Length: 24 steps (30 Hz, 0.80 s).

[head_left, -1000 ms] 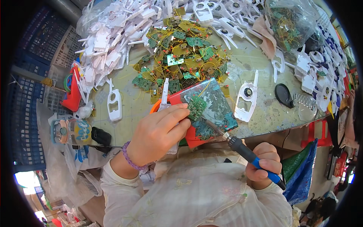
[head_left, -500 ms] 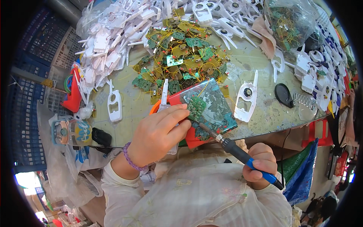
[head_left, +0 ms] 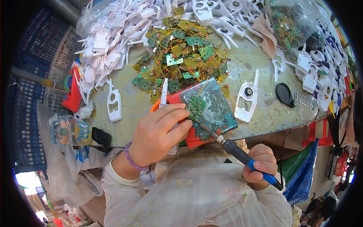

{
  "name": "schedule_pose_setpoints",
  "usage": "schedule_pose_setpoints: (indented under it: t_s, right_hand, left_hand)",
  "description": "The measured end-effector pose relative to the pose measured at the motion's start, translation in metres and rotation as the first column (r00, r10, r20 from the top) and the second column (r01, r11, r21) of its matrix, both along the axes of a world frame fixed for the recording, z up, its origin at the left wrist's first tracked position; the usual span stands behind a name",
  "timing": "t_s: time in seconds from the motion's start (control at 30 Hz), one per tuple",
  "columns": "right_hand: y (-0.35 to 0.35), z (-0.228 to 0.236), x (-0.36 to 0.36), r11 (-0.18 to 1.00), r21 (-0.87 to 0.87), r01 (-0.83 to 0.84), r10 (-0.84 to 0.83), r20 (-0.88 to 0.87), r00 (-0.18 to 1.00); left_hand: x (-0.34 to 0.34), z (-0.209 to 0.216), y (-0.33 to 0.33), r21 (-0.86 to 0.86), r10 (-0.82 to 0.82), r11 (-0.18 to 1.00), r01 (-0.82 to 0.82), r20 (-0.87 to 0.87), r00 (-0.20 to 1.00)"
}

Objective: Soldering wires and components onto small circuit boards for toy assembly.

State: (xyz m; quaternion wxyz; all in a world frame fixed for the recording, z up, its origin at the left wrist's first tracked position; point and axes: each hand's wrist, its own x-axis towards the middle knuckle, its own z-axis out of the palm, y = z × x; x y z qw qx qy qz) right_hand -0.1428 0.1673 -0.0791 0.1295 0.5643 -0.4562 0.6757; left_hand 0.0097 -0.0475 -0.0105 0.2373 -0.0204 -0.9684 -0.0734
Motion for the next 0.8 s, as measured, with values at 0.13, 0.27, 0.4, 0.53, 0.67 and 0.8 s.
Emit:
schedule_pose_setpoints:
  t_s: [0.13, 0.27, 0.4, 0.53, 0.67, 0.8]
  right_hand:
    - [0.0002, 0.0004, 0.0003, 1.000, -0.001, 0.000, 0.000, 0.005, 1.000]
    - [0.0004, -0.0001, -0.0001, 1.000, -0.002, -0.002, 0.002, 0.011, 1.000]
    - [0.0003, -0.0020, -0.0007, 1.000, -0.012, -0.006, 0.006, 0.002, 1.000]
    - [0.0002, -0.0027, -0.0016, 0.999, -0.026, -0.022, 0.022, -0.007, 1.000]
    - [0.0004, -0.0023, -0.0011, 1.000, -0.021, -0.020, 0.020, 0.004, 1.000]
    - [-0.0013, -0.0026, -0.0009, 1.000, -0.024, -0.014, 0.014, 0.004, 1.000]
  left_hand:
    - [-0.0007, 0.0003, 0.0004, -0.006, -0.002, 1.000, 0.002, -0.007, 1.000]
    - [-0.0017, 0.0008, 0.0009, 0.004, -0.006, 1.000, 0.006, 0.001, 1.000]
    - [-0.0019, 0.0008, 0.0013, 0.024, -0.005, 1.000, 0.005, 0.004, 1.000]
    - [-0.0019, 0.0004, 0.0017, 0.025, -0.008, 1.000, 0.008, -0.002, 1.000]
    - [-0.0021, 0.0011, 0.0018, 0.030, -0.005, 1.000, 0.005, 0.009, 1.000]
    - [-0.0012, -0.0001, 0.0004, 0.033, -0.003, 0.999, 0.003, 0.012, 1.000]
